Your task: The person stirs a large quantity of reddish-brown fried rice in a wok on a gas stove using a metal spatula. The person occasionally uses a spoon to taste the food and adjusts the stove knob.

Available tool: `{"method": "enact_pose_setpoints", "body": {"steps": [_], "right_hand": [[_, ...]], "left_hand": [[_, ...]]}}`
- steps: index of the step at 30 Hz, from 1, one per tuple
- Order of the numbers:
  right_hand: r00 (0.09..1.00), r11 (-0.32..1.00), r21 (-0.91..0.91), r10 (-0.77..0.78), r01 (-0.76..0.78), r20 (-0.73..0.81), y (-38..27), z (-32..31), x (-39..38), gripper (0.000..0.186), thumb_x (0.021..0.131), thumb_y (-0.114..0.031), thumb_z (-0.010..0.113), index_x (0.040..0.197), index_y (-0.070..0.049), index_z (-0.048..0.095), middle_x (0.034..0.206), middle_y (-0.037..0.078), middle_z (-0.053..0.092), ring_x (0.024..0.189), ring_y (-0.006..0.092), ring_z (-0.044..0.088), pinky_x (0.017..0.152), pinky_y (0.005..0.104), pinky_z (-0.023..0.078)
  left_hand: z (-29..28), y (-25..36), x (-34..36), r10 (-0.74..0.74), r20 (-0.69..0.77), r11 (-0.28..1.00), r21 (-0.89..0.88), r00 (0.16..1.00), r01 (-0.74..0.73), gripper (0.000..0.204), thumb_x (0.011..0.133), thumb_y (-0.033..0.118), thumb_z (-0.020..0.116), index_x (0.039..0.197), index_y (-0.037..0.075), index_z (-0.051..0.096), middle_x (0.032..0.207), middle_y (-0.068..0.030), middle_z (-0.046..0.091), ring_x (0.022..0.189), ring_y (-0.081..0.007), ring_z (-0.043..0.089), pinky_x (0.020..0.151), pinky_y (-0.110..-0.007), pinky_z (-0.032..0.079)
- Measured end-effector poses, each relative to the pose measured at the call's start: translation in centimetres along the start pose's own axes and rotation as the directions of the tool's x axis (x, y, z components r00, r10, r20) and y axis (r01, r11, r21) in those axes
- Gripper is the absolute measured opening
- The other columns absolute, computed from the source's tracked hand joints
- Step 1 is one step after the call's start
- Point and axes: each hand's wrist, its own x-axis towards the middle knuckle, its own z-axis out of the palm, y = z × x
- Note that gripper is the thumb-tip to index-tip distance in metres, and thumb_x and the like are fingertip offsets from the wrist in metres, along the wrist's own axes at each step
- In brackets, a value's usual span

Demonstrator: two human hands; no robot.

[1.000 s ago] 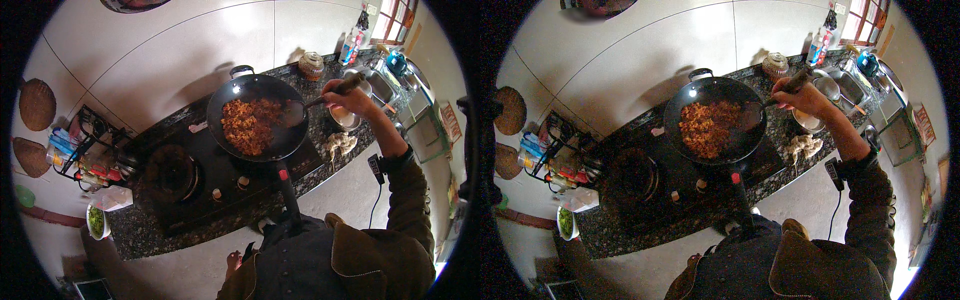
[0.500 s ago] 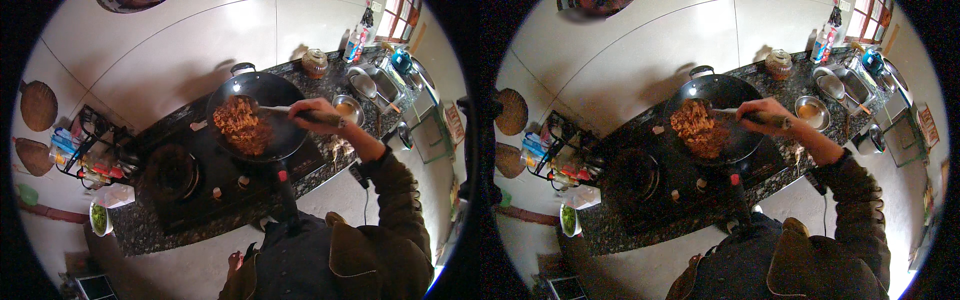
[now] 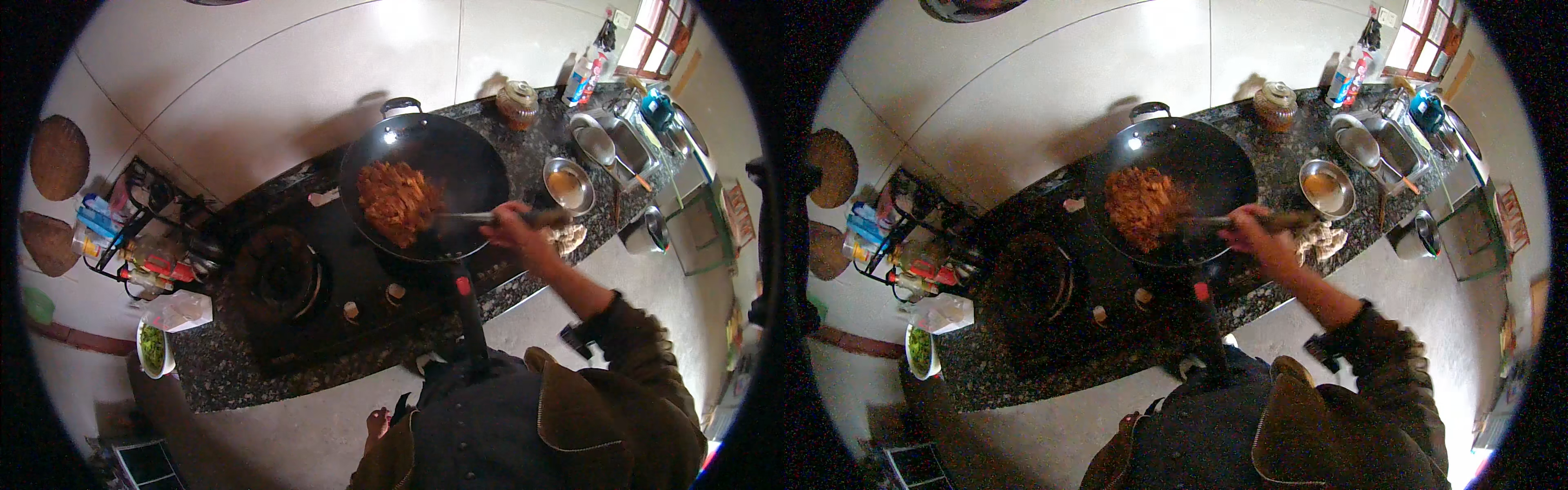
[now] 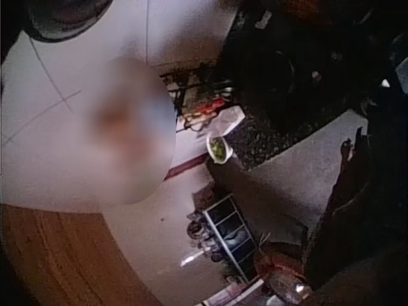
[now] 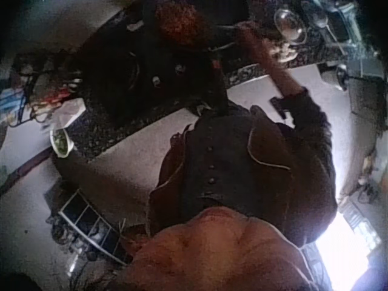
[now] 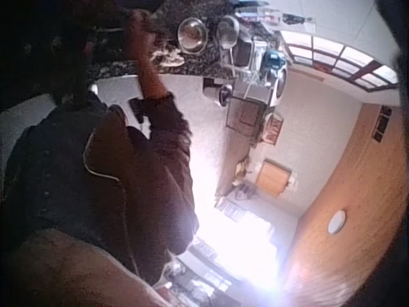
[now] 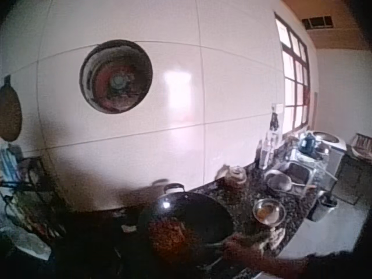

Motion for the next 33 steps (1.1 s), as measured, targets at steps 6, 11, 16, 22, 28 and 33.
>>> {"method": "enact_pose_setpoints", "body": {"steps": [6,11,16,22,28,33], "right_hand": [[0.981,0.885,0.461,0.030,0.064,-0.193,3.7,1.6,3.6,0.025,0.087,-0.026,0.059,0.100,-0.006,0.052,0.092,0.013,0.061,0.087,0.0236,0.063,0.080,0.0346,0.051],[0.981,0.862,0.503,0.037,0.064,-0.190,-2.3,-3.2,4.7,0.033,0.086,-0.032,0.059,0.099,-0.002,0.053,0.092,0.018,0.061,0.083,0.0290,0.065,0.078,0.0376,0.053],[0.992,0.999,-0.024,-0.040,0.038,-0.119,-7.9,-4.0,0.9,0.034,0.087,-0.036,0.056,0.095,-0.004,0.054,0.084,0.010,0.061,0.076,0.0198,0.066,0.070,0.0321,0.055],[0.999,0.904,-0.426,-0.033,0.044,0.031,-9.8,-6.2,-1.0,0.027,0.088,-0.031,0.056,0.095,-0.006,0.055,0.086,0.005,0.061,0.075,0.0145,0.065,0.068,0.0278,0.054],[0.992,0.985,-0.118,-0.120,0.123,0.031,1.6,-2.1,3.7,0.017,0.090,-0.018,0.056,0.101,-0.007,0.053,0.100,0.006,0.058,0.090,0.0163,0.062,0.076,0.0266,0.052],[0.859,0.782,-0.358,-0.442,0.511,0.260,2.6,1.5,5.3,0.011,0.083,-0.011,0.061,0.094,-0.010,0.058,0.092,0.006,0.061,0.084,0.0148,0.061,0.070,0.0284,0.050]], "left_hand": [[-0.6,0.5,0.6,-0.062,0.008,0.988,-0.144,0.998,0.062,0.021,0.086,0.028,0.055,0.087,0.008,0.060,0.060,-0.0035,0.055,0.047,-0.0143,0.049,0.042,-0.028,0.040],[-1.1,-1.1,1.5,0.064,0.056,0.979,0.192,0.996,-0.073,0.024,0.087,0.031,0.054,0.088,0.008,0.060,0.061,-0.0044,0.057,0.045,-0.0140,0.049,0.041,-0.029,0.040],[-1.1,-1.3,1.9,0.029,0.040,0.994,0.103,0.999,-0.033,0.026,0.087,0.033,0.054,0.087,0.007,0.061,0.063,-0.0053,0.059,0.045,-0.0140,0.050,0.041,-0.029,0.041],[-0.8,-0.8,2.5,-0.041,0.040,0.998,0.055,0.998,0.039,0.027,0.086,0.032,0.054,0.091,0.006,0.059,0.064,-0.0055,0.060,0.046,-0.0145,0.051,0.043,-0.030,0.042],[-1.6,-2.4,2.6,0.164,0.107,0.963,0.197,0.981,-0.183,0.028,0.087,0.032,0.053,0.086,0.005,0.060,0.063,-0.0059,0.061,0.048,-0.0148,0.053,0.046,-0.030,0.044],[-1.8,-3.3,2.4,-0.015,-0.001,0.996,0.085,1.000,0.015,0.032,0.087,0.034,0.052,0.075,0.007,0.061,0.060,-0.0043,0.060,0.049,-0.0152,0.055,0.048,-0.031,0.045]]}}
